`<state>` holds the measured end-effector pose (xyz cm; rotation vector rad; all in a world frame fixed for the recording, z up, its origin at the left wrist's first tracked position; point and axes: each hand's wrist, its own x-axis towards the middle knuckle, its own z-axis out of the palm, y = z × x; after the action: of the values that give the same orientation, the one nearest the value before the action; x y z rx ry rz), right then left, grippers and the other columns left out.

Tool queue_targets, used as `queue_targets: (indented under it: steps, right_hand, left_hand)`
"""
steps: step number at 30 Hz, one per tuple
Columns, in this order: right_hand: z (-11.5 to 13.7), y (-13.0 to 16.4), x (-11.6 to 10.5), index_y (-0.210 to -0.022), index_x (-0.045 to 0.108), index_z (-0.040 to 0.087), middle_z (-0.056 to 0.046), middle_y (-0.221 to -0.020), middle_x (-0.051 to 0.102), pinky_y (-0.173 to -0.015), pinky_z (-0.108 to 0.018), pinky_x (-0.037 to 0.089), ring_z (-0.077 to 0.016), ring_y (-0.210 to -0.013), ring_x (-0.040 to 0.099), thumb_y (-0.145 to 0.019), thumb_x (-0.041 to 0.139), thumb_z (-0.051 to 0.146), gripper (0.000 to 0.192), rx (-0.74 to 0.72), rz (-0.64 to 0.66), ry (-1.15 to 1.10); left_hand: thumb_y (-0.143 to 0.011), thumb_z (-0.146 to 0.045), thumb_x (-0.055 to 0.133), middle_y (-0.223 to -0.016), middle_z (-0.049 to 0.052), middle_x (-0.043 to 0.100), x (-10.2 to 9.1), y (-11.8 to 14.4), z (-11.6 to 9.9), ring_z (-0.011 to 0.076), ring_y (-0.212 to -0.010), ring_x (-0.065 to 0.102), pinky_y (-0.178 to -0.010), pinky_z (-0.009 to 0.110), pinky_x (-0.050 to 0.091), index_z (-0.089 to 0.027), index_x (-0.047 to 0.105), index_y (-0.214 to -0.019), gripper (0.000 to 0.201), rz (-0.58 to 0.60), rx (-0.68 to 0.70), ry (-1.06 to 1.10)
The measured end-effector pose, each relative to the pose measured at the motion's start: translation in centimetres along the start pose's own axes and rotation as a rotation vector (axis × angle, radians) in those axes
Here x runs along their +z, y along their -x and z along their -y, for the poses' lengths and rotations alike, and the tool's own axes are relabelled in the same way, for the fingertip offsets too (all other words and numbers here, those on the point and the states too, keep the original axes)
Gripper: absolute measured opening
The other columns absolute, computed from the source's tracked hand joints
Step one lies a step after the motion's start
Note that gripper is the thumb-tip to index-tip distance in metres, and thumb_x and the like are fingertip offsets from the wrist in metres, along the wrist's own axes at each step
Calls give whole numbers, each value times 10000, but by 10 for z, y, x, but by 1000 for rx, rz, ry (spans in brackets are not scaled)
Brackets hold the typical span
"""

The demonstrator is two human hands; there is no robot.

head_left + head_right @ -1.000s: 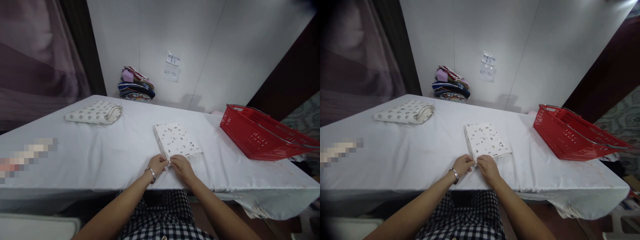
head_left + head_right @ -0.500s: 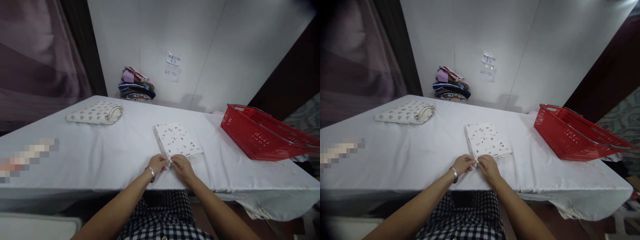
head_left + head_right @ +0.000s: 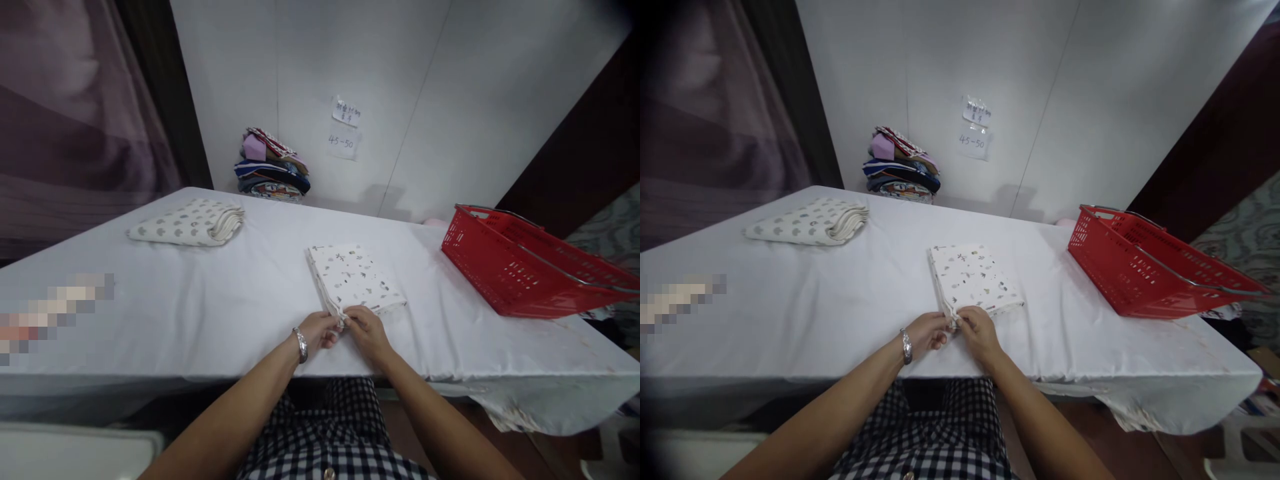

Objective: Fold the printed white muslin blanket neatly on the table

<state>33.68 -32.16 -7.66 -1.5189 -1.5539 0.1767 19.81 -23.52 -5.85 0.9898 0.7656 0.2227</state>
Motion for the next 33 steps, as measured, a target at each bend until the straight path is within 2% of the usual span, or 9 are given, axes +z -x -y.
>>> queue_targets:
  steps: [7,13,16,19,22,24,29,33]
  right_hand:
    - [0,-1,-1,-855,613,204,-34,-901,620,-810,-299,430,-149,-877,549,-838,486,262,141,-11,15,10]
    - [5,1,1,-859,602,198,-44,-887,614,-791,-295,440,-147,-858,550,-857,445,255,168,1,-29,7]
    - [6,3,1,-883,598,201,-50,-918,613,-831,-317,429,-153,-898,543,-855,443,231,161,-38,-7,71]
    - [6,6,-2,-985,577,210,-61,-1007,598,-885,-348,409,-165,-985,520,-834,463,200,189,-114,62,157]
    - [7,8,-4,-1109,515,204,-89,-1131,545,-923,-380,390,-189,-1075,476,-791,528,223,319,-160,113,221]
    - [8,9,-3,-1128,492,191,-102,-1161,526,-938,-393,378,-202,-1100,458,-768,561,237,369,-166,114,251]
    - [5,6,5,-1089,496,177,-107,-1104,553,-915,-402,386,-216,-1046,489,-766,556,246,336,-114,43,322]
    - [-4,-1,2,-1075,518,187,-91,-1031,591,-837,-357,435,-201,-948,541,-776,514,234,302,-65,13,302]
  left_hand:
    - [-719,-311,585,-622,-35,544,5,-2,-2,36,-358,450,-360,163,323,-137,487,-901,269,-76,-27,-56]
    - [-738,-306,580,-625,-38,542,7,-5,1,40,-350,457,-359,173,338,-141,474,-886,246,-116,-25,-71]
    - [-748,-263,559,-623,-39,542,8,-6,3,56,-358,485,-354,182,347,-147,458,-852,186,-151,-23,-68]
    - [-716,-260,591,-618,-33,555,8,-6,3,62,-375,500,-361,181,352,-148,453,-811,202,-156,-10,-47]
    - [-651,-321,649,-630,-11,579,6,-6,3,55,-388,496,-365,169,329,-139,467,-785,290,-115,18,-21]
    - [-612,-363,665,-632,-3,582,4,-7,3,50,-386,482,-353,163,287,-132,480,-772,336,-98,32,-13]
    - [-586,-393,639,-603,-36,536,2,-7,3,26,-358,395,-338,167,202,-137,497,-717,321,-112,78,-13]
    - [-629,-347,610,-575,-36,529,-4,-5,0,31,-374,374,-356,172,221,-138,554,-752,249,-166,113,-134]
